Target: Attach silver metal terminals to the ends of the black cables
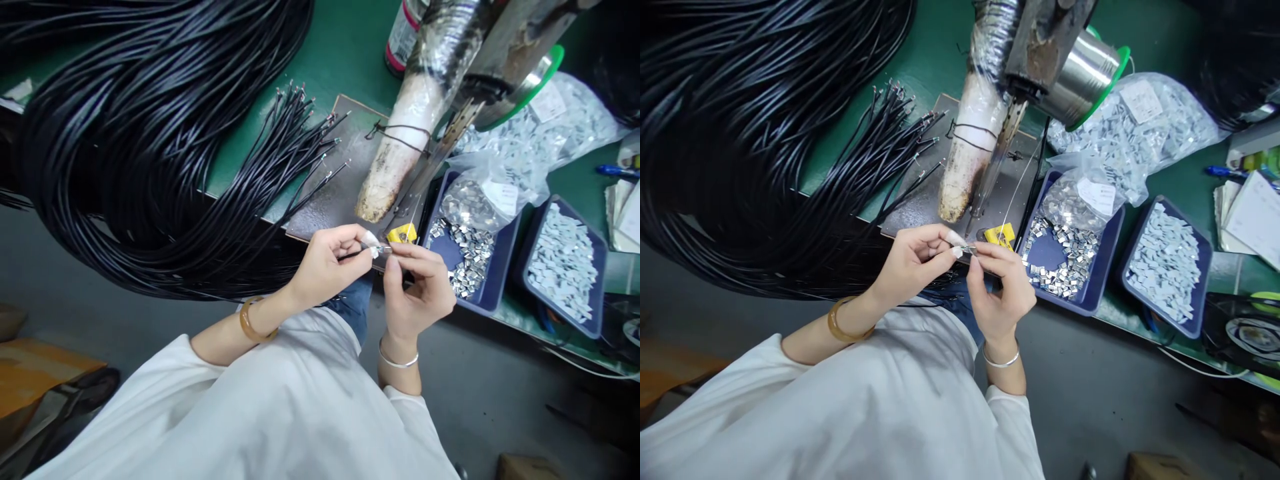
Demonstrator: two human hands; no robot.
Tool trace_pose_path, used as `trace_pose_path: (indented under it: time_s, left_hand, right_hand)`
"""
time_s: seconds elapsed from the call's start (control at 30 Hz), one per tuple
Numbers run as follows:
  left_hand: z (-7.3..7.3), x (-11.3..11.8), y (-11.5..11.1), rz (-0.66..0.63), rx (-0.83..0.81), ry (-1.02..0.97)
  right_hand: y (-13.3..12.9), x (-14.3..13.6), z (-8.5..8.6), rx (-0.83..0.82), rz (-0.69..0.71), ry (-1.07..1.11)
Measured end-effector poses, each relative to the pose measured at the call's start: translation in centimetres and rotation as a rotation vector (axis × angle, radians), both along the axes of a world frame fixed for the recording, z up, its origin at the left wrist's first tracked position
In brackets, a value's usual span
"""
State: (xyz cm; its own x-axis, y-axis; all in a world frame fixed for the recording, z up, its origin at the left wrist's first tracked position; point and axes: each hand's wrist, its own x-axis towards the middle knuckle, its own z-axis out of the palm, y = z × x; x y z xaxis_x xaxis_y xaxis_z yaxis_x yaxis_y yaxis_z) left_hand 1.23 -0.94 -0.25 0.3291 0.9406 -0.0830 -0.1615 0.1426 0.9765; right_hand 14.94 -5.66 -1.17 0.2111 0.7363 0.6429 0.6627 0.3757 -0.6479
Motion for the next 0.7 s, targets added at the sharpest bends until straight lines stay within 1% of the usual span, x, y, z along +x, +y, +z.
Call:
trace_pose_path:
  time_s: [0.07,0.1,0.23,0.3,0.33,0.4,0.5,0.57,0.63,0.7]
  left_hand:
    - [0.2,-0.1,-0.1,-0.037,-0.031,-0.045]
    - [0.3,-0.1,-0.2,-0.052,-0.034,-0.051]
    - [0.1,-0.3,-0.8,-0.069,0.048,0.019]
    - [-0.1,-0.4,-1.0,-0.060,0.085,0.047]
    - [-0.1,-0.4,-1.0,-0.057,0.078,0.039]
    - [-0.1,-0.5,-0.9,-0.068,0.008,-0.041]
    - [0.2,-0.8,-0.5,-0.126,-0.121,-0.204]
    - [0.3,-0.9,-0.3,-0.155,-0.154,-0.249]
    - [0.3,-1.0,-0.1,-0.165,-0.164,-0.261]
    - [0.1,-0.9,-0.1,-0.154,-0.171,-0.271]
  right_hand:
    - [-0.1,0.2,0.4,-0.020,-0.025,0.036]
    - [-0.2,0.2,0.7,-0.023,-0.035,0.016]
    - [-0.6,-0.1,1.4,-0.017,-0.018,-0.222]
    - [-0.6,-0.4,1.4,0.000,-0.010,-0.280]
    - [-0.5,-0.6,1.3,0.015,-0.016,-0.276]
    - [-0.4,-0.7,1.0,0.041,-0.038,-0.225]
    - [-0.1,-0.7,0.6,0.044,-0.042,-0.112]
    - [-0.1,-0.6,0.4,0.049,-0.039,-0.050]
    - [-0.1,-0.5,0.4,0.100,-0.065,-0.054]
    - [-0.1,-0.5,0.3,0.159,-0.111,-0.128]
